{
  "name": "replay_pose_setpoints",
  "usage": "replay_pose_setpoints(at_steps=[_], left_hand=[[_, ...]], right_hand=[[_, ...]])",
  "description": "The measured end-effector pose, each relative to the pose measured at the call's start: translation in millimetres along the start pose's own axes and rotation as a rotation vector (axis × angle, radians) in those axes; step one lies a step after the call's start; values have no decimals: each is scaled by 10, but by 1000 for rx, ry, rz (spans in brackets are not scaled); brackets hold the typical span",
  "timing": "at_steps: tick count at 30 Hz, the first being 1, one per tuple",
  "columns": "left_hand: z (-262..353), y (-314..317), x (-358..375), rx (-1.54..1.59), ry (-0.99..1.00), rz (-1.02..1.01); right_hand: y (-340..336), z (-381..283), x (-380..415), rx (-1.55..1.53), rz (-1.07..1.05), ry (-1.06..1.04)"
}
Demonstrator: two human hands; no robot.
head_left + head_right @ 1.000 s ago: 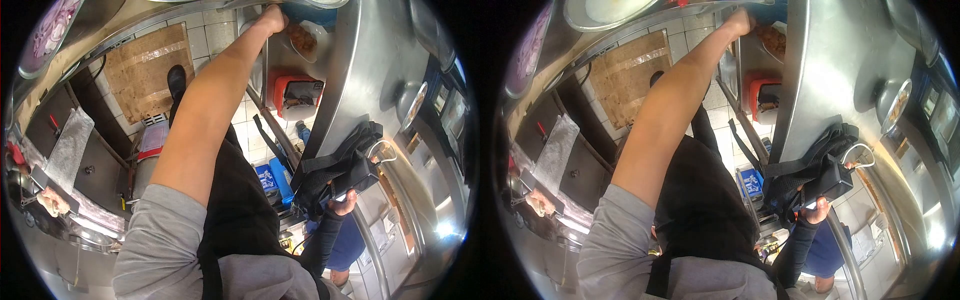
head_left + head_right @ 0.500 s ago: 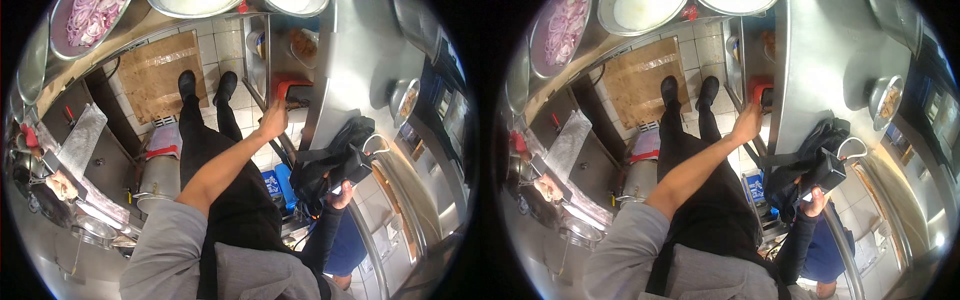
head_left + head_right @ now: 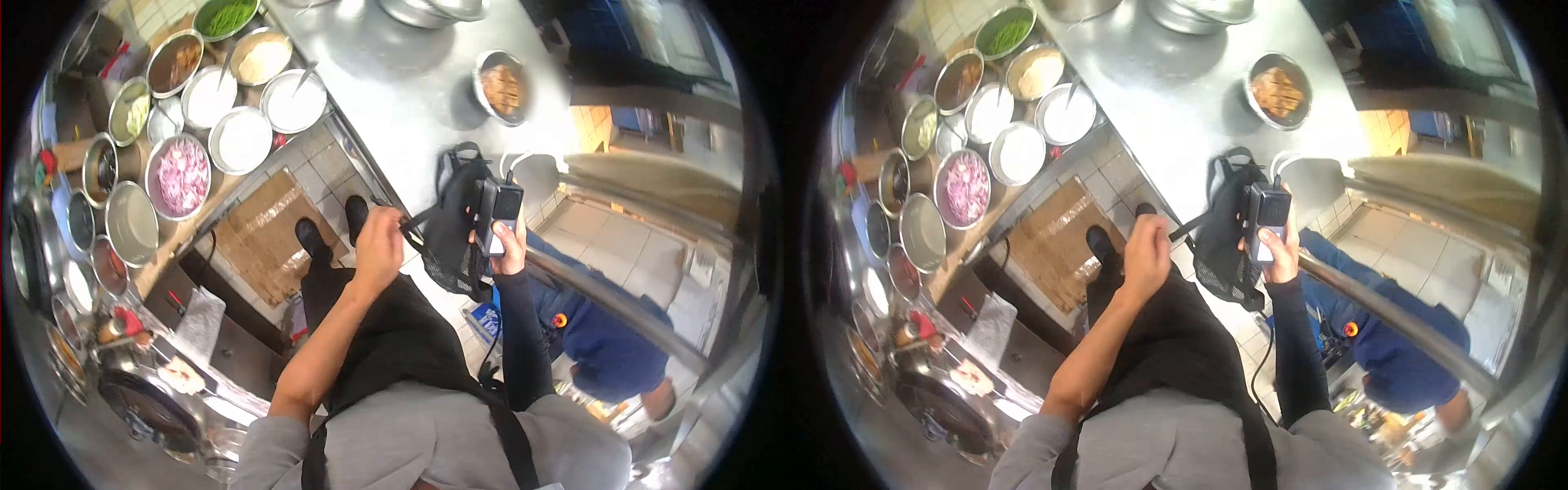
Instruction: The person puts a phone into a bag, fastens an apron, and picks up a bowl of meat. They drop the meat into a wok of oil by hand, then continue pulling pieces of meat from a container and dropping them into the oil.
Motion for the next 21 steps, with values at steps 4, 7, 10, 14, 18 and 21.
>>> replay_pose_setpoints(at_steps=[4,7,10,14,18,21], left_hand=[[663,527,-119,-221,108,-295],[878,807,-68,-346,224,-428],[900,1150,139,-505,218,-647],[430,1362,245,-776,274,-642],[344,1331,77,-666,211,-665],[456,1211,-160,-414,84,-621]], right_hand=[[48,-397,282,-135,78,-94],[-3,-532,500,-191,119,-151],[-214,-441,638,-149,158,-137],[-212,-437,740,-214,116,-68],[-340,-236,754,-297,89,9],[-416,-101,789,-366,74,48]])
Point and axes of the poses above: each hand's wrist, its own x-axis away from the middle knuckle, its own y-axis out of the palm, z = x × y, the point moved 10 cm from there along -x, towards the middle knuckle, and after that the axes turned 1 degree about z, right-handed, at the moved point
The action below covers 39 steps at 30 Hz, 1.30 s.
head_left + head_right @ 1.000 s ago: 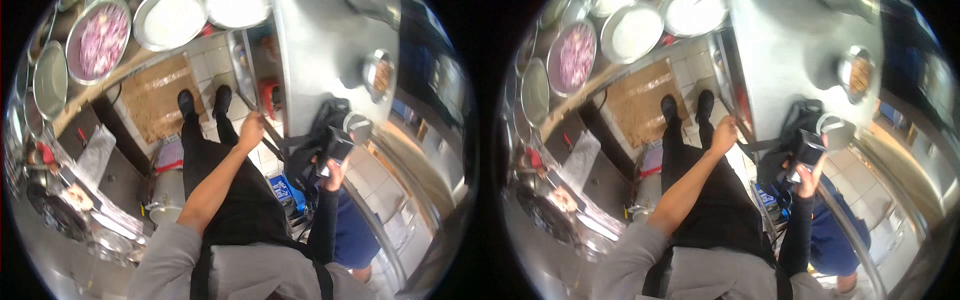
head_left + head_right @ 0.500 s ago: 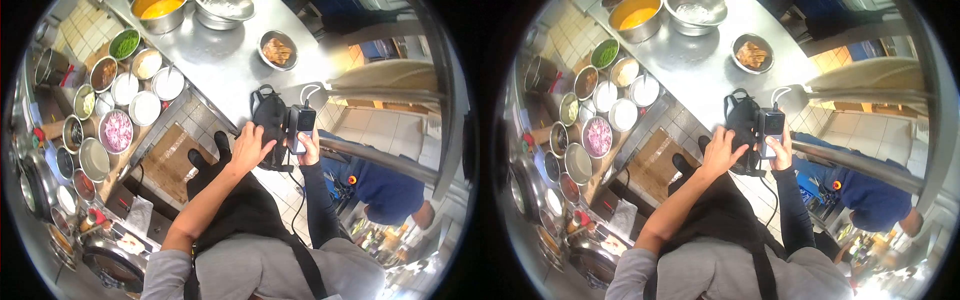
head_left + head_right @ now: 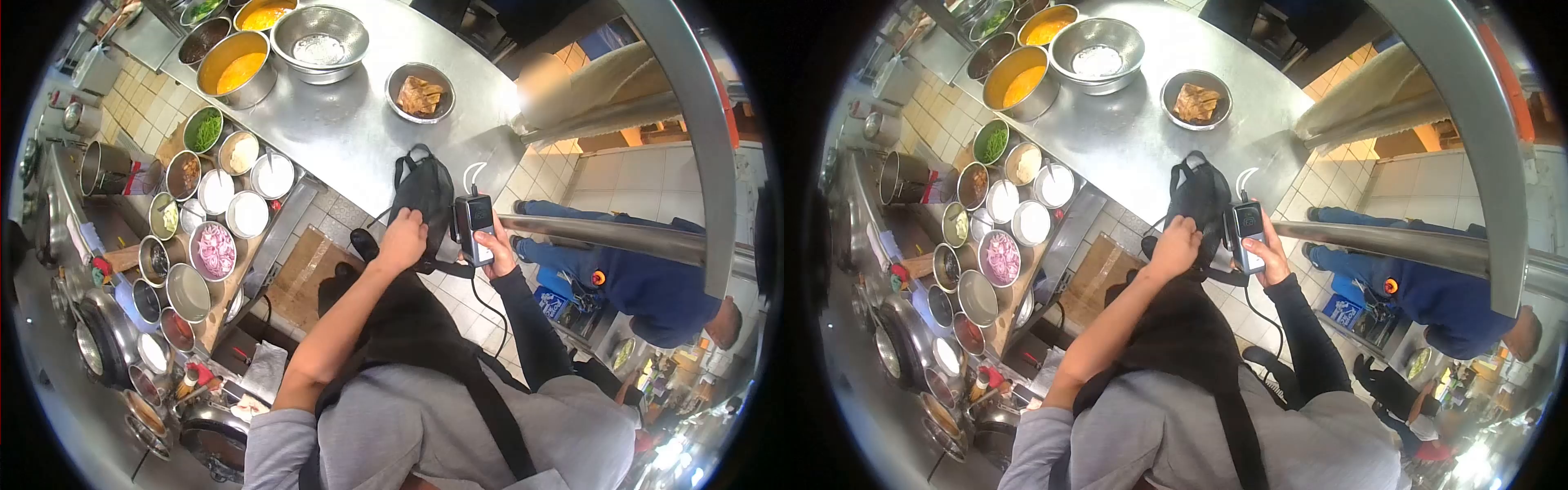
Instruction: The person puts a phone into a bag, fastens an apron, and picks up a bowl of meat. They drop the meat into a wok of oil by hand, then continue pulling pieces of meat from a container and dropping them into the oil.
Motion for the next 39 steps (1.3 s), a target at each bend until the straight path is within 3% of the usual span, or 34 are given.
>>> replay_pose_setpoints(at_steps=[3,6,9,13,17,19,20,23,24,28,31,34,37,39], left_hand=[[4,-293,-145,199,-67,-25],[-13,-362,-155,775,-404,-217],[133,-498,-199,1083,-393,-198],[374,-720,-208,1452,-181,-223],[358,-739,15,1682,-368,-116],[-292,-199,58,1639,-436,-167],[-542,-11,150,1424,-604,-120],[-1079,50,215,714,-707,-17],[-1012,-155,159,630,-604,181],[-695,-818,78,210,-442,558],[-392,-1002,71,169,-466,546],[346,-1002,-88,-23,44,421],[393,-770,-194,-233,146,202],[118,-625,-170,-314,87,81]], right_hand=[[-230,203,38,-53,8,68],[-348,305,14,-69,40,75],[-375,476,-10,-259,67,155],[-230,538,-35,-464,82,191],[-47,478,-68,-540,13,187],[8,459,-124,-449,-23,181],[68,401,-146,-379,-26,181],[-116,559,-280,-269,-22,193],[-197,636,-332,-254,-19,184],[-278,714,-355,-204,-11,195],[-113,525,-302,-93,-41,160],[23,335,-289,-6,-69,125],[70,316,-343,17,-87,131],[84,356,-409,2,-139,181]])
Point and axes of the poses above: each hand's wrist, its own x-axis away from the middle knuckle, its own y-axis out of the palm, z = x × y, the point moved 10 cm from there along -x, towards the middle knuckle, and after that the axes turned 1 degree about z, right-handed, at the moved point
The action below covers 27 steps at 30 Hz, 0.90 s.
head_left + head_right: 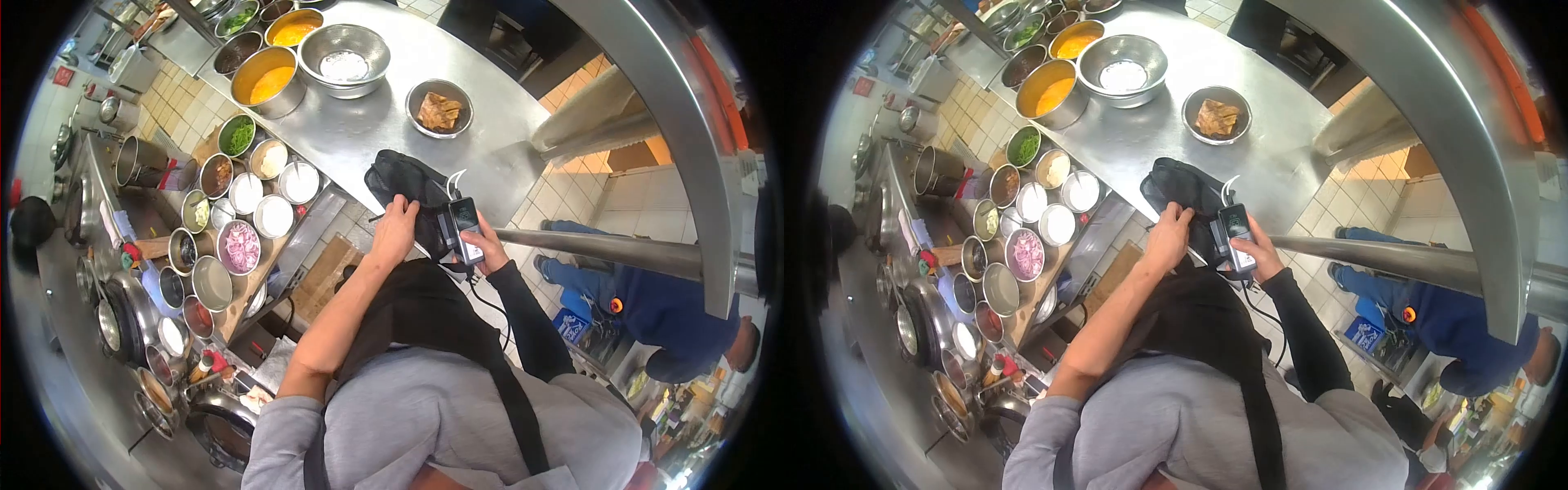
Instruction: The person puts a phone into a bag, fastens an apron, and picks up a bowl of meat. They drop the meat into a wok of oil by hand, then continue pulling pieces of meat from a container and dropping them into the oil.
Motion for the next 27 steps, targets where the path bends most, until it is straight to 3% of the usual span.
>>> replay_pose_setpoints(at_steps=[4,10,11,14,17,20,24,27], left_hand=[[-24,-36,173,1,31,-116],[-105,11,258,-92,-19,-251],[-131,22,284,-101,-40,-278],[-52,-41,397,50,89,-220],[118,-221,464,162,218,-105],[134,-254,478,220,186,-95],[112,-309,525,264,176,-73],[34,-317,573,281,132,-89]], right_hand=[[-65,180,-115,31,-47,50],[-215,195,-178,306,87,-76],[-276,178,-225,431,76,-176],[-350,158,-318,554,42,-293],[122,-77,-166,235,-49,-51],[291,51,-209,-21,-244,169],[238,229,-305,84,-263,302],[22,120,-506,406,-106,-18]])
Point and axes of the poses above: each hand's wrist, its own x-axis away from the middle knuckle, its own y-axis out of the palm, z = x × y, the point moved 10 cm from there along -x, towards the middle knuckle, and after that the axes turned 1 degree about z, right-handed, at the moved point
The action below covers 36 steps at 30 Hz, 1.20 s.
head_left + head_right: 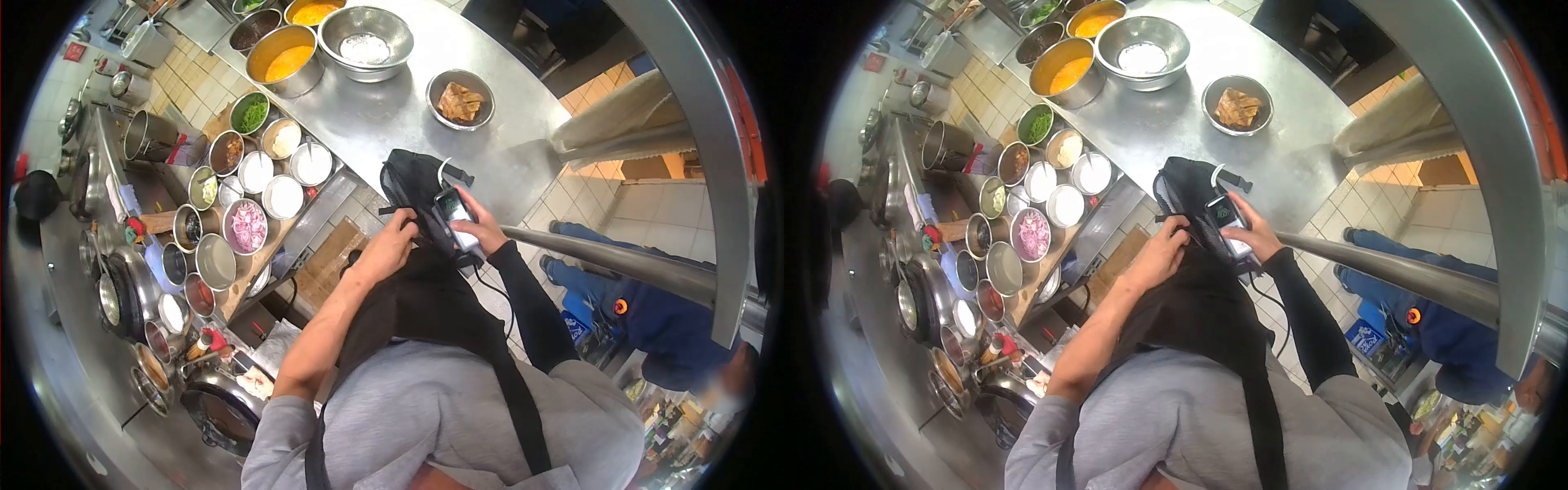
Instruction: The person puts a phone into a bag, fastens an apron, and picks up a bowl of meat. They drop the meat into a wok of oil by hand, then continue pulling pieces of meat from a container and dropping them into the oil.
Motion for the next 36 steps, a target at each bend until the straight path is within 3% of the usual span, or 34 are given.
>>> replay_pose_setpoints(at_steps=[3,7,8,12,14,18,22,26,29,30,31,33,36], left_hand=[[-64,-50,34,-12,-29,-31],[-127,-80,52,-18,-27,-33],[-136,-77,47,-18,-30,-38],[-130,-26,26,-43,8,-59],[-45,-1,1,19,10,-88],[187,124,18,85,29,-185],[176,186,110,185,-7,-262],[285,1,71,280,-14,-258],[87,-362,-180,96,-233,-128],[1,-513,-282,-26,-165,65],[-29,-566,-412,-153,-78,133],[-61,-424,-600,-339,98,3],[-165,-154,-706,-516,303,-79]], right_hand=[[-229,-179,-11,334,212,-182],[-258,-270,12,78,217,-113],[-380,-183,-40,227,230,-192],[-193,-282,27,-86,75,-94],[56,-399,121,-346,-121,-7],[375,-213,79,-530,-295,115],[284,122,19,-413,-292,177],[110,151,46,69,-183,-72],[173,194,155,76,-190,-35],[138,240,167,58,-142,-72],[171,251,185,48,-149,-61],[205,248,207,31,-160,-42],[156,133,241,337,-103,-118]])
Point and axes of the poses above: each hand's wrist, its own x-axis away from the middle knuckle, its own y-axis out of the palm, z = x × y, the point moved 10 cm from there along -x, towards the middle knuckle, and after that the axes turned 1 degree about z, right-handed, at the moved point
